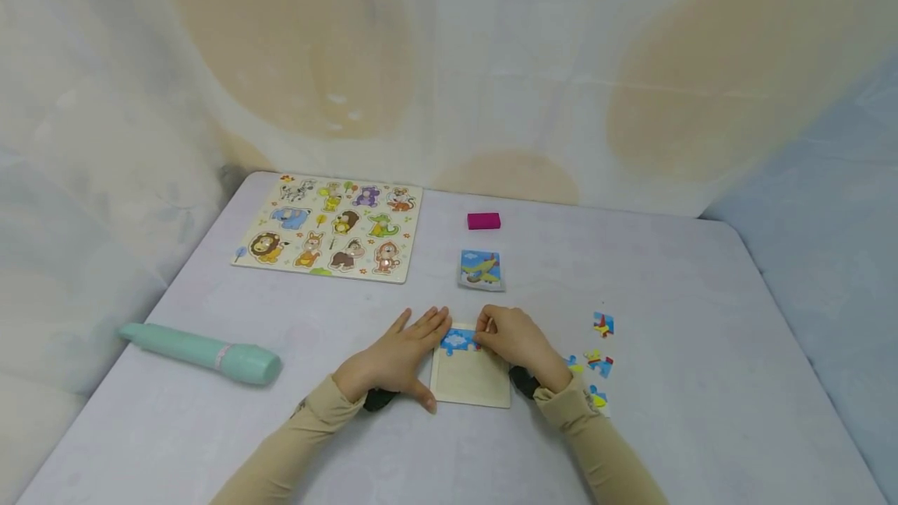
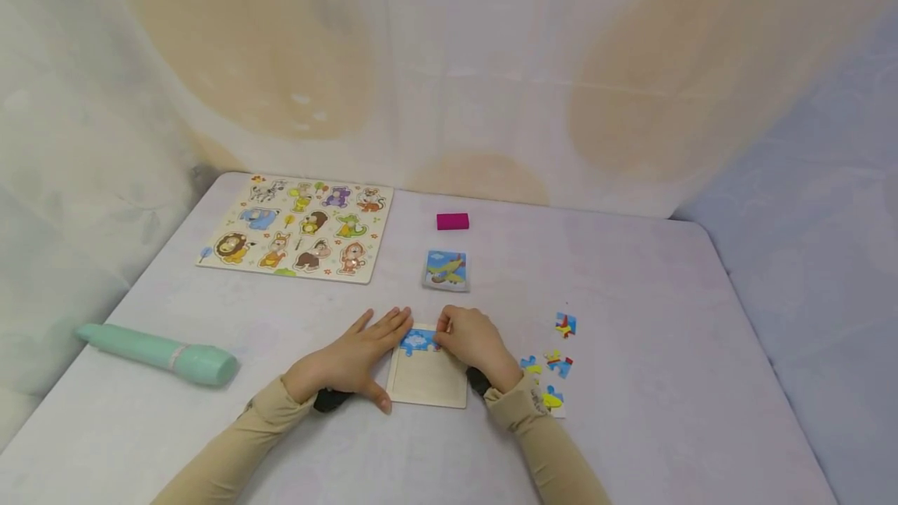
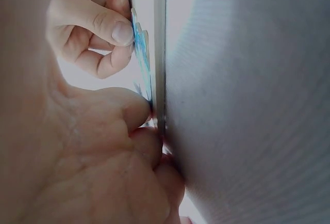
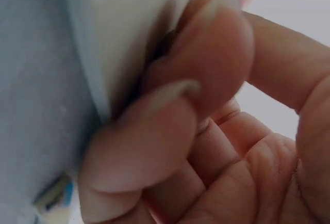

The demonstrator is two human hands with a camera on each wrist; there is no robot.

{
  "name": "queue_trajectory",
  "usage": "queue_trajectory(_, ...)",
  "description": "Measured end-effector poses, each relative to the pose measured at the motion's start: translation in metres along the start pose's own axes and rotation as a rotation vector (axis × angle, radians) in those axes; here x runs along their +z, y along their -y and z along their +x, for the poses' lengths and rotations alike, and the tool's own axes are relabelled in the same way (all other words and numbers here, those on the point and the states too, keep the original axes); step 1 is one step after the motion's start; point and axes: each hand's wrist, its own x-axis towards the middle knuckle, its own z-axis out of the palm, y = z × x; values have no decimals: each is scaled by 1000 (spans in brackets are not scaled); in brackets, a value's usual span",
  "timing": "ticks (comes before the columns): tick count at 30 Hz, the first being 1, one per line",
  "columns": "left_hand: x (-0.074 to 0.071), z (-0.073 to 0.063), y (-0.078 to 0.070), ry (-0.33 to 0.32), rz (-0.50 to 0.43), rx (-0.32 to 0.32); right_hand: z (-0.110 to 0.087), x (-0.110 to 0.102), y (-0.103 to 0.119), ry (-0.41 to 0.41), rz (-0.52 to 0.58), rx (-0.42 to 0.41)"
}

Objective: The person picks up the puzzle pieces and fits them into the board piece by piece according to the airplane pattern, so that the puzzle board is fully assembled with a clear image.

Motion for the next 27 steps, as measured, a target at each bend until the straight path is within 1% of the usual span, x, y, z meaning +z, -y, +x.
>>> queue_trajectory(3, 0, 0, 0, -5, -1, 0, 0, -6, -6, 54, 76, -25)
queue_trajectory(6, 0, 0, 0, 0, -5, -2, 0, -15, -19, 122, 167, -47)
queue_trajectory(9, 0, 1, 0, 0, -3, -5, -1, -27, -34, 145, 240, -54)
queue_trajectory(13, -1, 1, 1, -7, 5, -9, -3, -45, -53, 101, 288, -7)
queue_trajectory(16, -1, 1, 0, -3, -1, -13, -10, -61, -69, 55, 277, 46)
queue_trajectory(19, 1, 2, 0, 0, -4, -16, -25, -82, -92, -19, 231, 81)
queue_trajectory(21, 2, 2, 0, 1, -4, -11, -39, -96, -112, -85, 203, 106)
queue_trajectory(23, 2, 3, 0, 5, -2, -7, -52, -106, -132, -132, 192, 142)
queue_trajectory(25, 2, 2, -1, 8, -3, -9, -63, -112, -148, -152, 207, 168)
queue_trajectory(27, 1, 2, 0, 10, 8, -20, -67, -113, -157, -139, 226, 173)
